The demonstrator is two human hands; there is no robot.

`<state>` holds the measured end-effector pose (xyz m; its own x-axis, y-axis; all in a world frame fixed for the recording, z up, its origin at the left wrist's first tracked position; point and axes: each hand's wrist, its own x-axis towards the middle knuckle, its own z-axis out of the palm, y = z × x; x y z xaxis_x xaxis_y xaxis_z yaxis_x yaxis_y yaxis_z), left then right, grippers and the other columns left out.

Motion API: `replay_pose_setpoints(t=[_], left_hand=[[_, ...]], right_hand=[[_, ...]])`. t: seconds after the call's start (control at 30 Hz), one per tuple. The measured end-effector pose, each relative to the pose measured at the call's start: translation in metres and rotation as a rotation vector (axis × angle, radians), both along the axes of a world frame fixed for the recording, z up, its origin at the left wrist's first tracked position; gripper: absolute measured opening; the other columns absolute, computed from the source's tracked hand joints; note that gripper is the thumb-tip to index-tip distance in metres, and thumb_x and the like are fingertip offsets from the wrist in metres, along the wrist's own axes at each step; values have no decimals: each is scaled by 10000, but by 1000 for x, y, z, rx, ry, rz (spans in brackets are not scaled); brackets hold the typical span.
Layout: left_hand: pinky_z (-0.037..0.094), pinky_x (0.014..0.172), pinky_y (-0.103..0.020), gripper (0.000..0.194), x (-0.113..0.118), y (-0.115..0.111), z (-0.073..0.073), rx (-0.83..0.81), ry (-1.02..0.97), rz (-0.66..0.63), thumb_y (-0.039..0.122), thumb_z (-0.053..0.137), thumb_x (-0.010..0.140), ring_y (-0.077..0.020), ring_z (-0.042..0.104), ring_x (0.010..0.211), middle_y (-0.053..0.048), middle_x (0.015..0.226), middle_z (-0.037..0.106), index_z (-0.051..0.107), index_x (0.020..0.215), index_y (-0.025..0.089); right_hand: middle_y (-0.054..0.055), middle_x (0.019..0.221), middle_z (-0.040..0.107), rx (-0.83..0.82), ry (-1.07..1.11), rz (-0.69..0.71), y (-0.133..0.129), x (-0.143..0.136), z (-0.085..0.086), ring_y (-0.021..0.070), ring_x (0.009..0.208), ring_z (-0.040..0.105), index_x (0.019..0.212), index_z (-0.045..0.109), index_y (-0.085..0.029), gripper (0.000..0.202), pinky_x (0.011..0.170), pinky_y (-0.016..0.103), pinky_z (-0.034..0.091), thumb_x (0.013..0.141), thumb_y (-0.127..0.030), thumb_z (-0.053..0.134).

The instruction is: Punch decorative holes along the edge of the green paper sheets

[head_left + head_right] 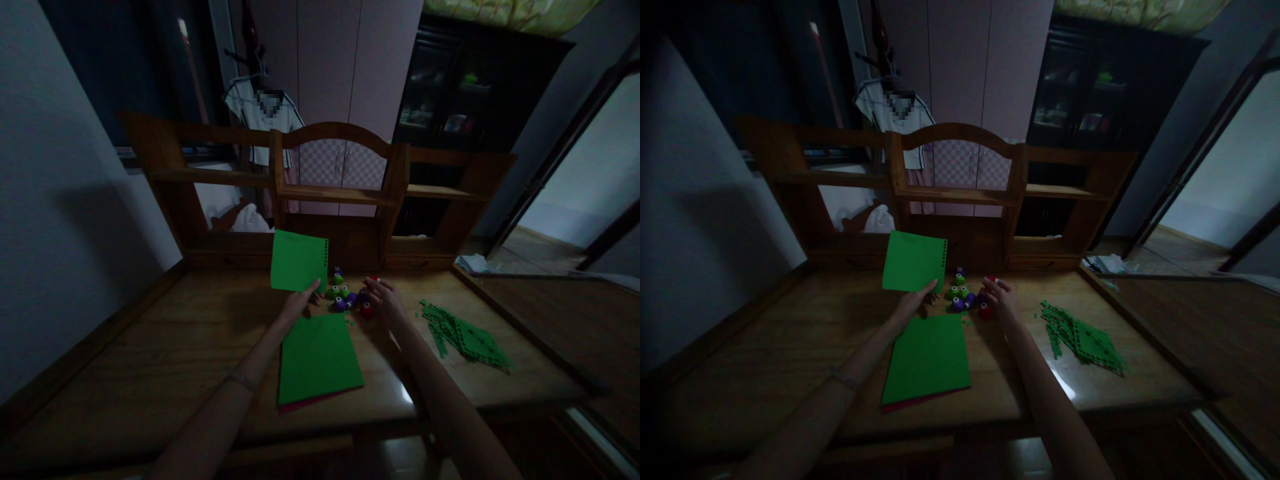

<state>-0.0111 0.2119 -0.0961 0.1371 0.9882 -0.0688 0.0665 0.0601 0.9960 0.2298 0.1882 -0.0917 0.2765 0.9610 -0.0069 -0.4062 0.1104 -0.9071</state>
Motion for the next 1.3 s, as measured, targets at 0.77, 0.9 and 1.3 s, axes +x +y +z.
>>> replay_pose_setpoints(t=[0.77,0.9,1.3], left_hand=[[435,640,-254,529,-1,-4,6,-18,-20,1,647,579,665,-160,597,625,-98,678,668,679,621,129],[430,625,-251,522,-1,-5,7,-23,-10,16,637,580,669,-160,594,623,-99,675,666,674,606,128],[420,568,-248,549,-2,-2,3,-26,27,15,665,550,665,-174,608,634,-103,686,674,684,639,133]], right_hand=[[49,849,671,-27,-20,34,2,1,-5,144,713,642,800,616,-173,296,605,211,537,606,-306,795],[53,834,673,-30,-31,42,3,1,-6,142,693,637,781,620,-165,283,597,211,536,600,-291,798],[80,872,679,-35,-46,57,-1,-1,-1,159,706,636,789,640,-160,259,611,229,541,624,-301,783]])
